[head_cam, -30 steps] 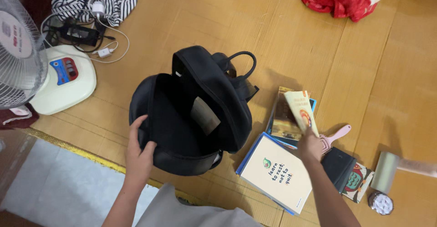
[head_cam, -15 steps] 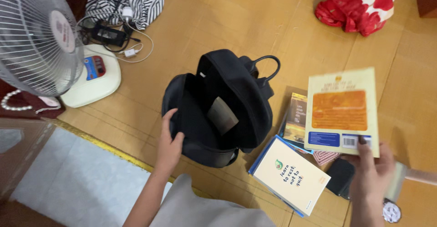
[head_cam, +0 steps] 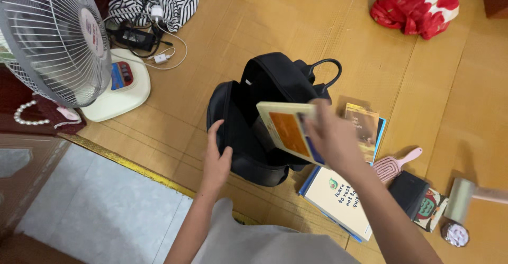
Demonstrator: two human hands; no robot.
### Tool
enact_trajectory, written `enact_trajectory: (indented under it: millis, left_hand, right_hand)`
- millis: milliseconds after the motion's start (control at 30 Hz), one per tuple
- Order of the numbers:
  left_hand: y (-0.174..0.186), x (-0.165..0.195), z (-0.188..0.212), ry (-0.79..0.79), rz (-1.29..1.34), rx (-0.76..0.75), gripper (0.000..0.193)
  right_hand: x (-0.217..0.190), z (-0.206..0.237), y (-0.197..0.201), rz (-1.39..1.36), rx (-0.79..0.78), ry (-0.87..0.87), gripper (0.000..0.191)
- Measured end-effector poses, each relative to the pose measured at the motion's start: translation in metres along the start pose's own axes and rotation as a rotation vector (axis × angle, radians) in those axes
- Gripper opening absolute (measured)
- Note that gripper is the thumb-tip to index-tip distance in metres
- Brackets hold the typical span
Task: The person kneels on the floor of a bedroom and packs a black backpack, placing notebooks, textbooks, and folders into it one at a time and arranging them inside the main compartment. They continue adding school books from the mat beside them until the bag is filled.
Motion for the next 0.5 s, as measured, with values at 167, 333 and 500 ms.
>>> enact_trajectory:
  millis: [167, 333, 500]
  left_hand:
    - [0.001, -0.006, -0.001, 0.044, -0.008, 0.007, 0.072]
    - [0.001, -0.005, -0.003, -0.105, -0.009, 0.021, 0.071]
    - [0.002, -0.008, 0.0, -0.006, -0.02, 0.005, 0.072]
  right_hand:
    - [0.017, -0.033, -0.096, 0.067, -0.235, 0.102, 0.029]
    - [0.062, -0.049, -0.206, 0.185, -0.43, 0.033, 0.033]
    - [0.08, -0.047, -0.253, 0.223, -0.309, 0.034, 0.034]
Point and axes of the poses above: each hand's wrist, its own z-axis away from the middle knuckle, its own y-axis out of the back of the hand, x = y × z, the point moved 4 cm from there along -z, towards the middle knuckle, and after that the axes turned 6 degrees about y, right-handed, at the moved point
